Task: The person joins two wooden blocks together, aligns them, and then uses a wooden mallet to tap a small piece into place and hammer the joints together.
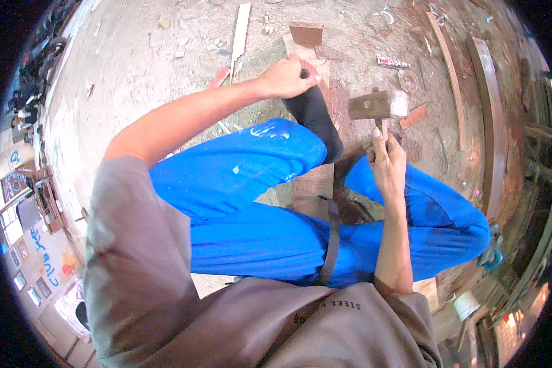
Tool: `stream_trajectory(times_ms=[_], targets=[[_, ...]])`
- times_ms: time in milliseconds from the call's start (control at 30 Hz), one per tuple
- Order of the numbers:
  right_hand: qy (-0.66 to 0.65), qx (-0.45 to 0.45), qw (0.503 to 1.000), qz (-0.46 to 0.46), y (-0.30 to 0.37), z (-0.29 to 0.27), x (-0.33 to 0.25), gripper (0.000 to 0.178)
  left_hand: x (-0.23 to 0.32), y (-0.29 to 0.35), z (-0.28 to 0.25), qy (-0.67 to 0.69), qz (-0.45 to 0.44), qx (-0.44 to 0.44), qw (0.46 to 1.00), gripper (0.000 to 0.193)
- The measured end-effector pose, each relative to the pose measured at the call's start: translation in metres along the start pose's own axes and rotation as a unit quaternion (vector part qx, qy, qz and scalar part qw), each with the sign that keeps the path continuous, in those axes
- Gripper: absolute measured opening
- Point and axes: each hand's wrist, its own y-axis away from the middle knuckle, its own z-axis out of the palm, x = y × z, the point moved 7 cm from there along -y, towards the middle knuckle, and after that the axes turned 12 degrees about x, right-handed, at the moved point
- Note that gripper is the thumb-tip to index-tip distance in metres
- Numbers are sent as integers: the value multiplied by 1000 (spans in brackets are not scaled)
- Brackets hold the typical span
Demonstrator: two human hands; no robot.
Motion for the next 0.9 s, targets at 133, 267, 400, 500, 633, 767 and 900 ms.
stream_trajectory(times_ms=[133, 267, 400, 500, 633, 767, 900], targets=[[27, -6, 1000, -6, 0, -2, -3, 45, 53, -3, 5, -102, 84, -103, 986, 65], [42, 14, 999, -7, -9, 6, -2, 45, 56, 13, 25, -216, 70, -5, 974, 108], [49, 6, 998, -29, -26, 12, -9, 44, 52, 20, 31, -171, 86, 37, 981, 113], [70, 23, 995, -63, -37, 12, -10, 43, 56, 18, 35, -164, 86, 43, 982, 110], [55, 9, 998, -42, -34, 18, -4, 43, 50, 12, 39, -149, 26, 48, 987, 110], [86, 30, 995, -29, -32, 18, 37, 45, 55, 6, 45, -183, 12, 74, 980, 101], [7, 30, 995, 91, -32, 17, 56, 48, 59, 10, 42, -189, 10, 43, 981, 100]])
